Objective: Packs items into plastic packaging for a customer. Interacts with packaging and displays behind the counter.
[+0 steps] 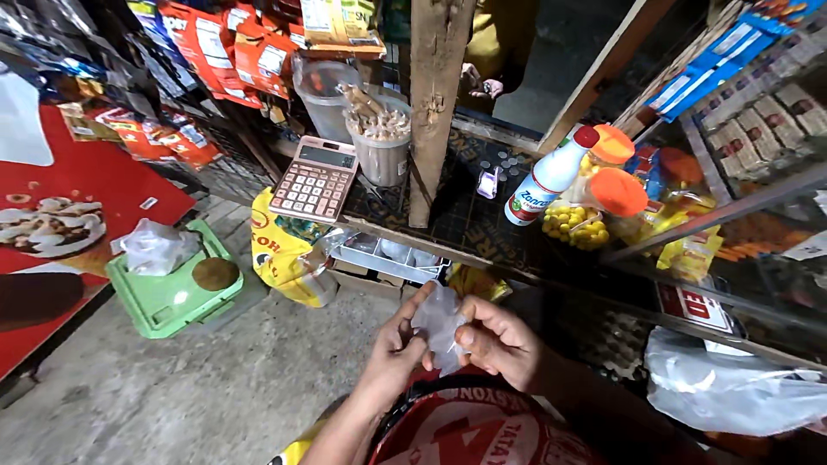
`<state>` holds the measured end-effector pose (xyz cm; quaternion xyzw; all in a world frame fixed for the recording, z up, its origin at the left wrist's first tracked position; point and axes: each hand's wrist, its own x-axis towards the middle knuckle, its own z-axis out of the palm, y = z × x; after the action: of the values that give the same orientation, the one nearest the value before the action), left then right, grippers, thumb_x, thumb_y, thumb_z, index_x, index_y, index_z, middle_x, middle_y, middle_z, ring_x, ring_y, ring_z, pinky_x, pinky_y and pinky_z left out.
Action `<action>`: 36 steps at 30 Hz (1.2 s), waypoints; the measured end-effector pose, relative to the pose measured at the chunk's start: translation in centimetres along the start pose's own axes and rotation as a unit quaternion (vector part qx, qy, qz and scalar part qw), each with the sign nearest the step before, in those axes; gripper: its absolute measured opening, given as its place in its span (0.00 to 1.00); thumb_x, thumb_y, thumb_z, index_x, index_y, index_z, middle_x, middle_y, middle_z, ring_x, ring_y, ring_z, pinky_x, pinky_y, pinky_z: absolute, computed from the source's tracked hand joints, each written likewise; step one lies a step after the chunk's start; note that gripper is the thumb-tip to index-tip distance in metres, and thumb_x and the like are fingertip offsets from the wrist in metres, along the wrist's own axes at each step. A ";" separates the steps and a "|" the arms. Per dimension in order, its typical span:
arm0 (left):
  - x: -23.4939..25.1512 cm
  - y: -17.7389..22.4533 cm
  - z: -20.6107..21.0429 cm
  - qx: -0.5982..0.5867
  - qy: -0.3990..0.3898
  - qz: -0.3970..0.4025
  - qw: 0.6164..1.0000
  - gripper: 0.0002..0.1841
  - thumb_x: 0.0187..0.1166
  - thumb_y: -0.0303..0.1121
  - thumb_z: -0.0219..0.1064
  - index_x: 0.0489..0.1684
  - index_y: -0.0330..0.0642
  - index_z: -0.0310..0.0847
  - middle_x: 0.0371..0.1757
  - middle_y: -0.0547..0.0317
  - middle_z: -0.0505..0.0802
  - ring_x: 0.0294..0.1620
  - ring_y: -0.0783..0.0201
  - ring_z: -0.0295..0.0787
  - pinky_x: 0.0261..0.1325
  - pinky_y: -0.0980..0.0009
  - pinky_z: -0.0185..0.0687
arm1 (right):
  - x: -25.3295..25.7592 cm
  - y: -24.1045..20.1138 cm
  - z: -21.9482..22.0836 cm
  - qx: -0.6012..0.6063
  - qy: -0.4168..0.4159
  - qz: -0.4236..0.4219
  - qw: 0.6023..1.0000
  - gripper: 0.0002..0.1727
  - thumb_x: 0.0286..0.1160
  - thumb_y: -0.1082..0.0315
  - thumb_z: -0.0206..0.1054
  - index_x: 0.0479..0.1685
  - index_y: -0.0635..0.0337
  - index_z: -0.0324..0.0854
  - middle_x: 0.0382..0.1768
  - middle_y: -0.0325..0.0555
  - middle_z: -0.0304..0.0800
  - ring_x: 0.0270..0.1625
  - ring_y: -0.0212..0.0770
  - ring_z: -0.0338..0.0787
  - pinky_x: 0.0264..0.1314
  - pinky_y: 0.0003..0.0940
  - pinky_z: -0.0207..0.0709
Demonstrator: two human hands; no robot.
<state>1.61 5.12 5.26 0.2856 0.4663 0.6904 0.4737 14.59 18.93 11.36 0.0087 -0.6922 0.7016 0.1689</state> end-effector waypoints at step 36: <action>16.0 -1.7 5.8 -0.115 0.095 0.024 0.989 0.31 0.81 0.36 0.49 0.87 0.44 0.51 0.59 0.56 0.88 0.56 0.65 0.89 0.61 0.64 0.87 | 15.9 -18.1 -15.5 -0.139 0.086 -0.102 0.981 0.12 0.77 0.83 0.63 0.25 0.62 0.82 0.24 0.40 0.87 0.29 0.29 0.88 0.39 0.22 0.86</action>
<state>0.91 22.17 5.28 0.1731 0.4200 0.7745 0.4402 7.56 37.30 32.17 -0.0047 -0.7612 0.5760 0.2979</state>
